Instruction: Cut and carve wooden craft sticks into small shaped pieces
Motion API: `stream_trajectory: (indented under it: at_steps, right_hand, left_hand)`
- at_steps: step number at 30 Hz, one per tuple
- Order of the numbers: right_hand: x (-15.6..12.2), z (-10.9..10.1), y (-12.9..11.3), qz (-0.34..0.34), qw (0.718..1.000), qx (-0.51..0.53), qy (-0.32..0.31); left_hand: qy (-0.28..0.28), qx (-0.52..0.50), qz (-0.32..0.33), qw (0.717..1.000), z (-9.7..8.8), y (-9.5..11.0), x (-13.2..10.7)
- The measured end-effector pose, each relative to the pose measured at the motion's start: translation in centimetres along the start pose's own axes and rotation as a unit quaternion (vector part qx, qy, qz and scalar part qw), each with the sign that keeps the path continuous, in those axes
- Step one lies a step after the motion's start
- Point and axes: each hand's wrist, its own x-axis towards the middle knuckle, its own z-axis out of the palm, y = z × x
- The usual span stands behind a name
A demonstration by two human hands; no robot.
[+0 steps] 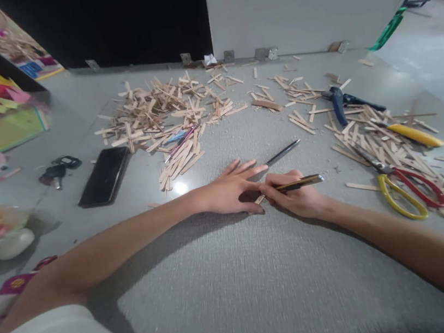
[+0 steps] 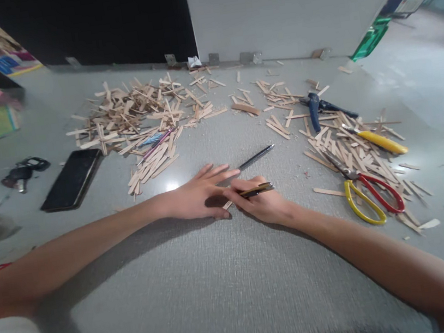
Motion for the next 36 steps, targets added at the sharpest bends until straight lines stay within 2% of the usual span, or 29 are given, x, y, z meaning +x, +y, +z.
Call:
stream_trajectory:
  at_steps: [5, 19, 36]
  right_hand:
    - [-0.1, -0.1, 0.1, -0.005, 1.0, -0.011, -0.002]
    - [-0.2, 0.2, 0.5, -0.092, 0.994, -0.051, 0.015]
    - [0.0, 0.1, 0.4, -0.104, 0.992, -0.065, 0.016]
  left_hand:
    - [0.001, 0.006, 0.0, 1.0, 0.1, -0.1, -0.1]
    - [-0.012, 0.003, -0.011, 1.0, -0.2, 0.1, 0.0]
    - [-0.032, 0.01, -0.028, 0.999, -0.7, 0.9, -0.1]
